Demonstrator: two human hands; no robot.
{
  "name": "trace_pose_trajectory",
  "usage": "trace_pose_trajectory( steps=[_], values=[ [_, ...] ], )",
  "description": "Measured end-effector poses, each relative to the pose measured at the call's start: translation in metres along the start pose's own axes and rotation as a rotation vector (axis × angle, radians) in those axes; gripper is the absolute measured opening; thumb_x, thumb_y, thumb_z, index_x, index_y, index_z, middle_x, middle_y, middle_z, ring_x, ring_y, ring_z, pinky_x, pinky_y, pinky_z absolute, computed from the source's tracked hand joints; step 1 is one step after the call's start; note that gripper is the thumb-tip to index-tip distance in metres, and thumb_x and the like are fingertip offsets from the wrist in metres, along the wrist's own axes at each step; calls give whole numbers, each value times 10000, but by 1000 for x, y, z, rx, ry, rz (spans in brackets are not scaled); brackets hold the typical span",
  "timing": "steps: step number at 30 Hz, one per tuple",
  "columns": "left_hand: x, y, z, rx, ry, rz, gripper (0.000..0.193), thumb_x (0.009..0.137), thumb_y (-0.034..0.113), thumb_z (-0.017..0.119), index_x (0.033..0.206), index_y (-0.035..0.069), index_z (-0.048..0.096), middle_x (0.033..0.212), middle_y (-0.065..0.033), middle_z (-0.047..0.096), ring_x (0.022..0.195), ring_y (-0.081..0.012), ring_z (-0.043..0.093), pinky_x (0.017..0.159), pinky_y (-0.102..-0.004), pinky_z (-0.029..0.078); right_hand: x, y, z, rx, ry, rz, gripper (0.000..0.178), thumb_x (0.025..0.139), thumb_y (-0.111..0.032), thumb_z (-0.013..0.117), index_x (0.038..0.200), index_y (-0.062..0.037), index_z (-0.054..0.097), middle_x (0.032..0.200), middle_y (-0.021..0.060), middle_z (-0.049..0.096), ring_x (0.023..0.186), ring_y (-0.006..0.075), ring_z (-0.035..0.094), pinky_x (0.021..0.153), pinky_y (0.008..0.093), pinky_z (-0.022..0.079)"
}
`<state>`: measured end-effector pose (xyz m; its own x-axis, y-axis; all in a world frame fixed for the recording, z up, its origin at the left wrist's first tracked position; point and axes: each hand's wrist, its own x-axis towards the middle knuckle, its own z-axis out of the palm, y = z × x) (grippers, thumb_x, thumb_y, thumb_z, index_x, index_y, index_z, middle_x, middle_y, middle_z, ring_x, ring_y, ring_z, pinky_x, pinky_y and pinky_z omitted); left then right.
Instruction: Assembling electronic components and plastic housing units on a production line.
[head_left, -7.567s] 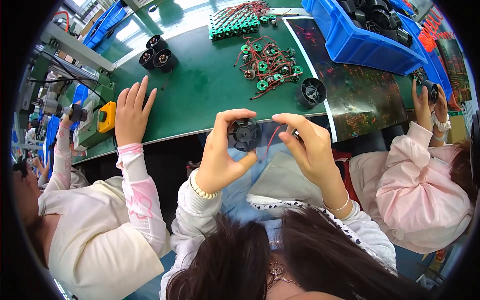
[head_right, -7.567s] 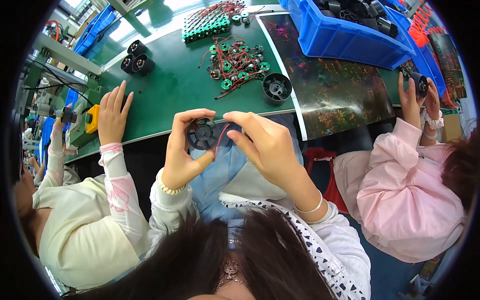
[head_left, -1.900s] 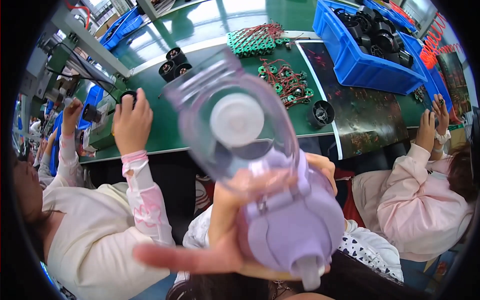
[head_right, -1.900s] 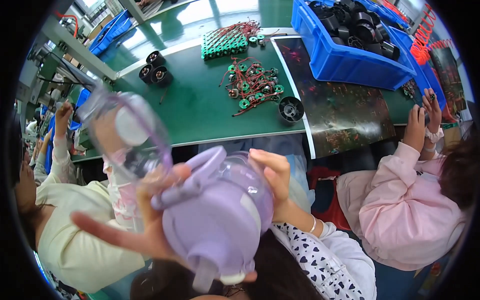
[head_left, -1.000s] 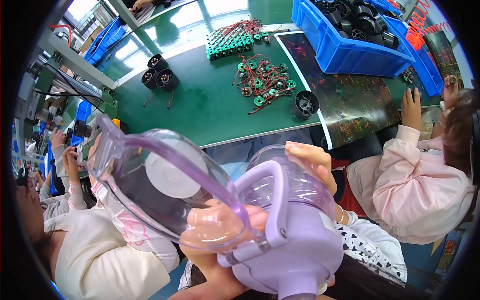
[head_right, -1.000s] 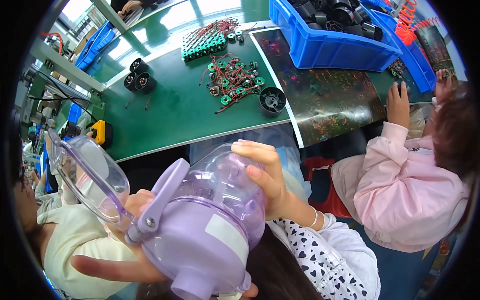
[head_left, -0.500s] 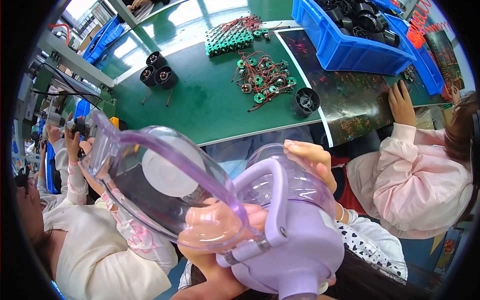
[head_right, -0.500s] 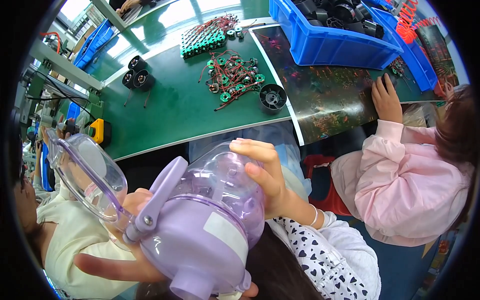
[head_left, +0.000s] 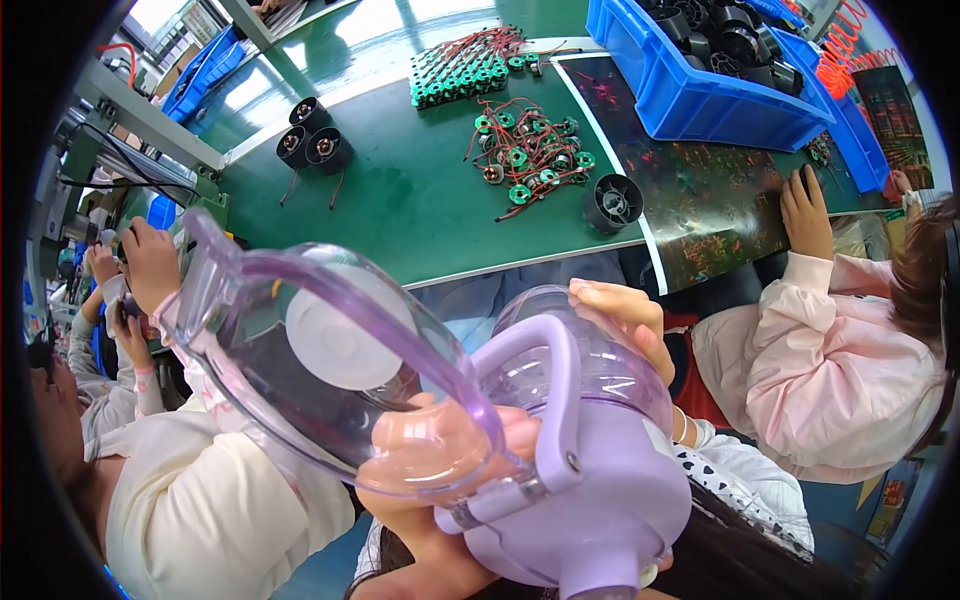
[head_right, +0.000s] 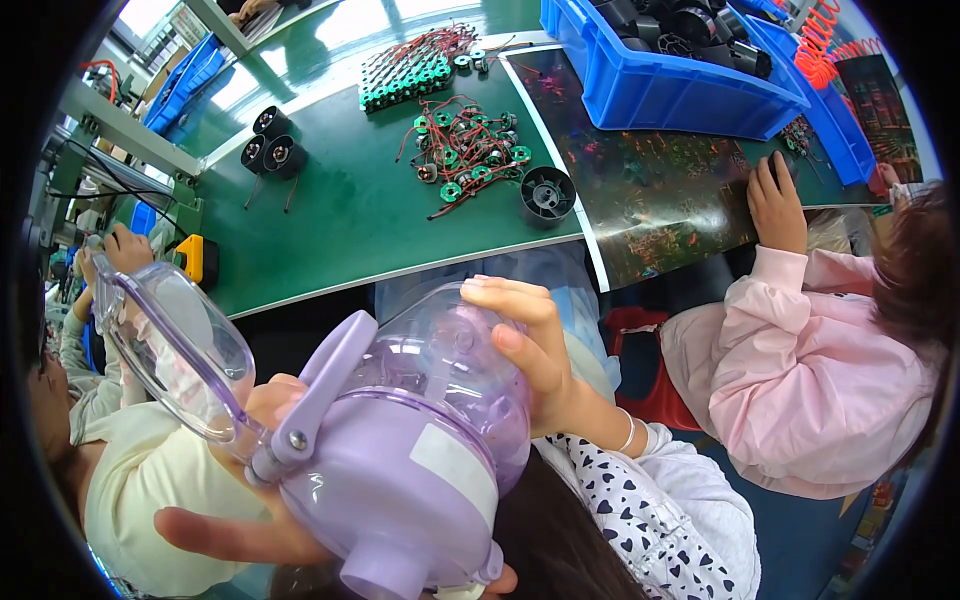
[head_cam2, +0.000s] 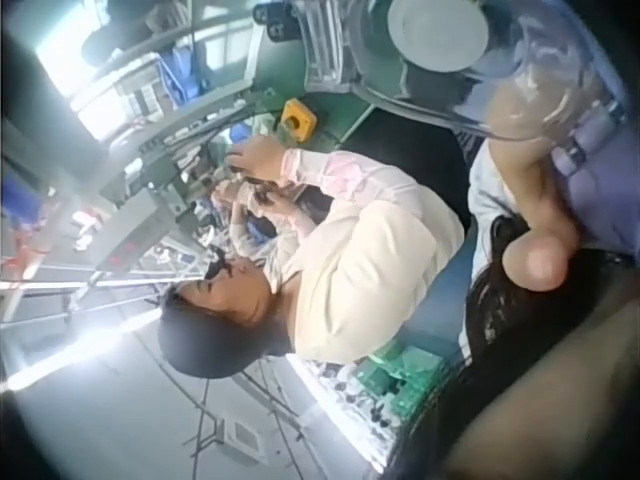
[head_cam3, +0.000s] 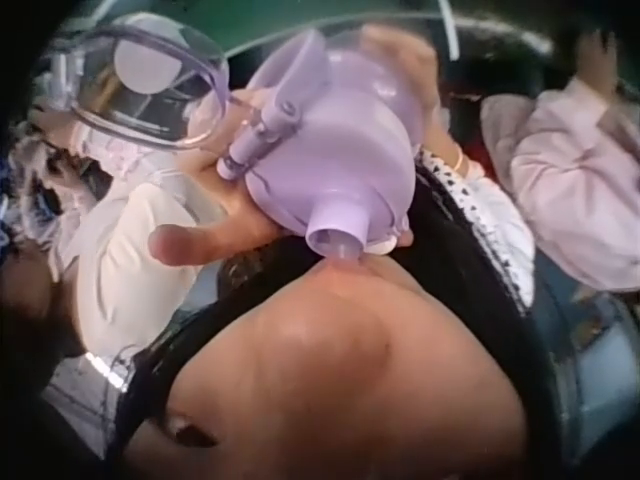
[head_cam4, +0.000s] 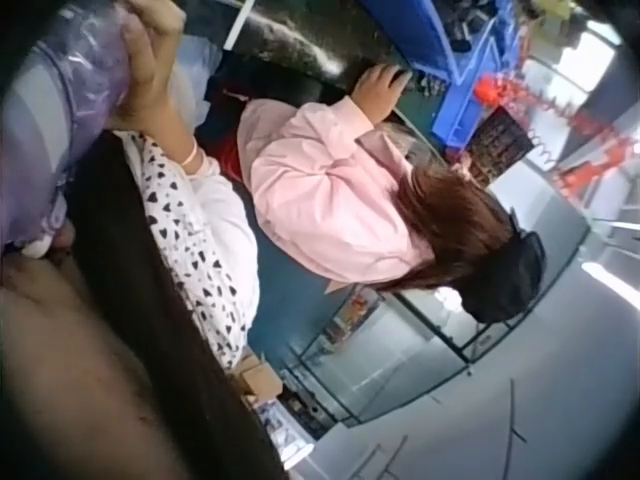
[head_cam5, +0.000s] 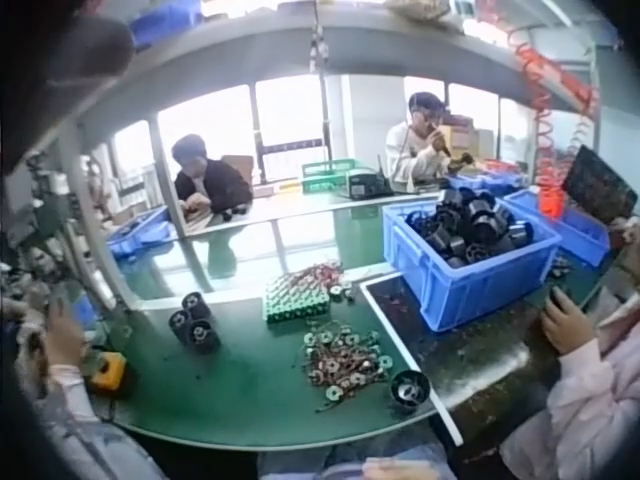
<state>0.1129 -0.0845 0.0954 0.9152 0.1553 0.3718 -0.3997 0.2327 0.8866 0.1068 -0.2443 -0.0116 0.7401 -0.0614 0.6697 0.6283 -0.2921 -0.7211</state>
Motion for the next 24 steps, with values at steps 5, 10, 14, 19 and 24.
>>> trace_pose_trajectory(
  steps=[5, 10, 14, 19, 24],
  values=[
    [-2, 12, -5, 23, 35, -33, 961, 800, 886, 166, 910, 20, 566, 759, -70, 535, 725, -154, 466, 799, -302, 381, -1, 2, 1, -27, 3, -36, 758, 765, -153, 755, 1411, -180, 359, 1321, 228, 497, 1148, 367, 528, 973, 479, 467],
    [-3, 19, -11, -504, 126, -250, 979, 800, 899, 141, 869, 21, 568, 769, -74, 543, 722, -167, 467, 821, -318, 372, -1, 4, 2, -57, 18, -61, 762, 761, -156, 759, 1410, -179, 359, 1320, 227, 499, 1148, 363, 529, 972, 479, 468],
    [3, 18, -5, -545, 118, -225, 971, 805, 893, 142, 873, 23, 567, 780, -81, 550, 726, -172, 473, 815, -327, 376, 7, -2, 3, -58, 19, -42, 773, 754, -154, 765, 1411, -178, 358, 1320, 225, 499, 1149, 360, 528, 972, 480, 469],
    [1, 10, -1, -280, 63, -67, 955, 819, 880, 150, 890, 25, 570, 789, -89, 562, 729, -172, 484, 784, -329, 391, 7, 4, 7, -35, 44, -132, 791, 742, -145, 774, 1414, -177, 358, 1319, 223, 498, 1151, 357, 526, 973, 480, 470],
    [-3, 6, -3, -113, 3, 50, 938, 835, 863, 146, 877, 31, 578, 802, -99, 580, 715, -173, 497, 734, -330, 408, 16, -1, 5, -38, 92, -245, 807, 731, -140, 780, 1418, -173, 359, 1315, 231, 497, 1148, 357, 526, 969, 475, 473]
  ],
)
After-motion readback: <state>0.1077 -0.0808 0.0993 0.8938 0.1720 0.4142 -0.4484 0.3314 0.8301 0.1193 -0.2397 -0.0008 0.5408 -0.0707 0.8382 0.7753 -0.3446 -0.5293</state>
